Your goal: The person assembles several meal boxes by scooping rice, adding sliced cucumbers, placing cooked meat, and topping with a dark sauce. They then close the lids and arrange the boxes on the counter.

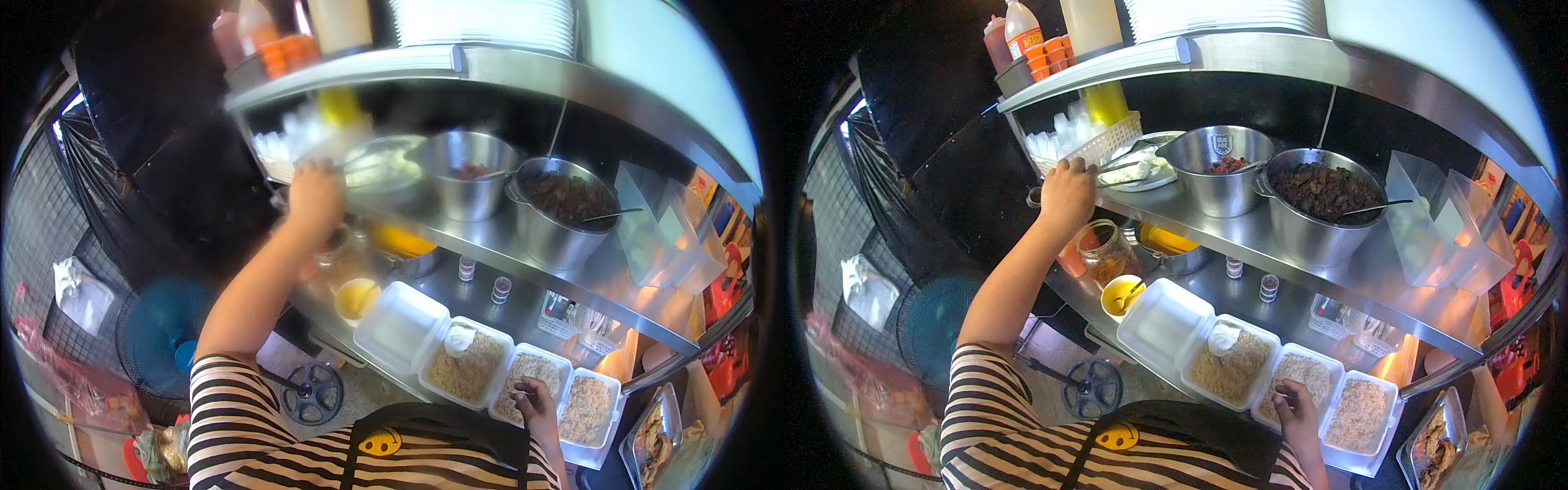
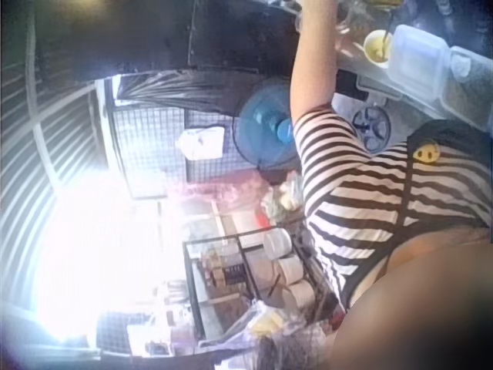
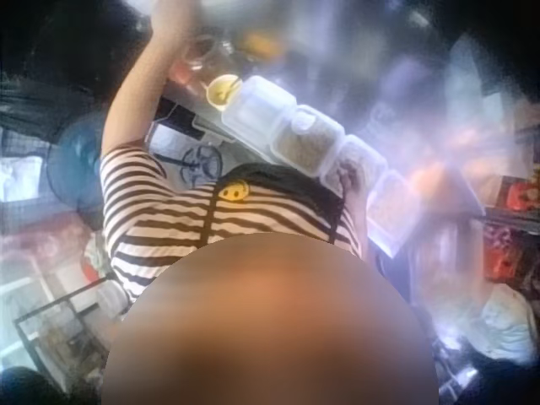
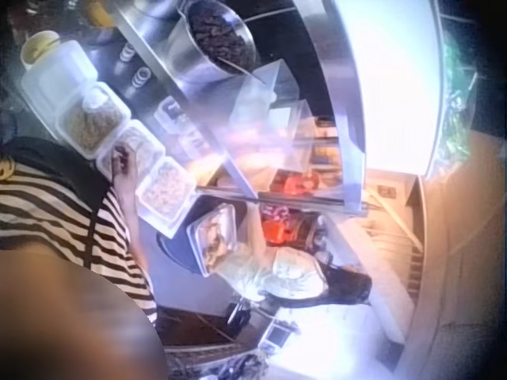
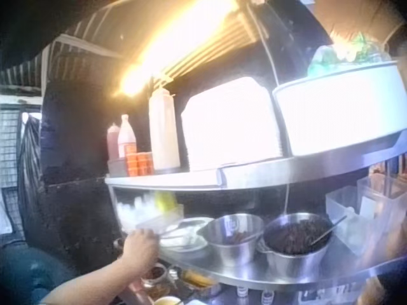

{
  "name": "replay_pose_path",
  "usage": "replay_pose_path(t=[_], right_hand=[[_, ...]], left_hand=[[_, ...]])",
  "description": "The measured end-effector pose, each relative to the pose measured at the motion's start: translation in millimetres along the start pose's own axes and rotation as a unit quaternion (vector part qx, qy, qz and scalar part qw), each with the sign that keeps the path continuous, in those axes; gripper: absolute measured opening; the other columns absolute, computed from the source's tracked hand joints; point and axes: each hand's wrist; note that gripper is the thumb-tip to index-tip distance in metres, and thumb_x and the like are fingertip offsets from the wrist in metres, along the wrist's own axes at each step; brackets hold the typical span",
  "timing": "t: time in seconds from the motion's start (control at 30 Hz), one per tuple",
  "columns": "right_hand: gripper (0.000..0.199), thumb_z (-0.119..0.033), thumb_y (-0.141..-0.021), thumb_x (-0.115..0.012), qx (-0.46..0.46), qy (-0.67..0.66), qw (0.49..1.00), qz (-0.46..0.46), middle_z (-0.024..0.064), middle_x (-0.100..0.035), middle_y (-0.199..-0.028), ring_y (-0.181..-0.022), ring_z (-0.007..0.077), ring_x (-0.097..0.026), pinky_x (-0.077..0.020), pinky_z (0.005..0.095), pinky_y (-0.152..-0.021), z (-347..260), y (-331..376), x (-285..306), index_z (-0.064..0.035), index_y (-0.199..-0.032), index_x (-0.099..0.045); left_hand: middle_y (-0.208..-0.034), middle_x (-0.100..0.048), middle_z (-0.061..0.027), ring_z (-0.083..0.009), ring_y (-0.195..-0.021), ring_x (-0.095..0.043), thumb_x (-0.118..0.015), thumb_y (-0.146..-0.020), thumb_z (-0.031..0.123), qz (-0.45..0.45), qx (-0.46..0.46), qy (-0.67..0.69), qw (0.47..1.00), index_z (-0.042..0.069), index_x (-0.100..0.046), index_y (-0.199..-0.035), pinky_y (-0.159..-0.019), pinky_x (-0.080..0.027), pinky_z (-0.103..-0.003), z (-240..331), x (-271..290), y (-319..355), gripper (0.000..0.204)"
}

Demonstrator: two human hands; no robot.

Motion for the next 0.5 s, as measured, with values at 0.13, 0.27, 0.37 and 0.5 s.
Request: replay_pose_path(t=[0.13, 0.27, 0.37, 0.5], right_hand=[[0.033, -0.007, -0.091, -0.061, -0.013, -0.022, 1.0, 0.019, 0.0126, -0.06, -0.11, -0.096, 0.0177, -0.059, -0.0483, 0.03, -0.082, -2, -2, -2, -0.0022, -0.121, -0.05], [0.031, -0.005, -0.09, -0.06, -0.02, -0.013, 0.999, 0.022, 0.0123, -0.06, -0.109, -0.095, 0.0169, -0.059, -0.048, 0.0292, -0.082, -4, -2, -4, -0.0012, -0.12, -0.05], [0.031, -0.004, -0.09, -0.06, -0.025, -0.036, 0.999, 0.011, 0.0125, -0.06, -0.109, -0.096, 0.0169, -0.059, -0.0477, 0.0288, -0.083, -1, -8, -3, -0.0004, -0.12, -0.05], [0.031, -0.003, -0.09, -0.06, -0.01, -0.01, 1.0, -0.002, 0.0125, -0.06, -0.109, -0.096, 0.0174, -0.059, -0.0478, 0.029, -0.084, 0, -15, -1, -0.0003, -0.119, -0.05]], left_hand=[[-0.095, -0.061, -0.0085, -0.0257, -0.091, -0.057, -0.058, -0.076, 0.012, 0.054, -0.014, -0.041, 0.998, 0.007, -0.065, -0.095, -0.076, -0.046, -0.036, -5, 18, 2, 0.021], [-0.094, -0.061, -0.0076, -0.024, -0.089, -0.057, -0.058, -0.075, 0.012, 0.037, -0.003, -0.054, 0.998, 0.006, -0.065, -0.094, -0.073, -0.046, -0.034, -9, 17, 13, 0.021], [-0.094, -0.061, -0.007, -0.0236, -0.087, -0.056, -0.058, -0.075, 0.012, 0.051, 0.021, -0.046, 0.997, 0.007, -0.066, -0.1, -0.073, -0.046, -0.034, -8, 1, 19, 0.027], [-0.093, -0.06, -0.0056, -0.0234, -0.085, -0.055, -0.057, -0.075, 0.011, 0.094, 0.006, -0.036, 0.995, 0.009, -0.066, -0.109, -0.073, -0.046, -0.034, -7, -16, 26, 0.035]])
Point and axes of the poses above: each hand's wrist, its own y-axis away from the middle knuckle, its own x-axis out of the back of the hand, z = x × y
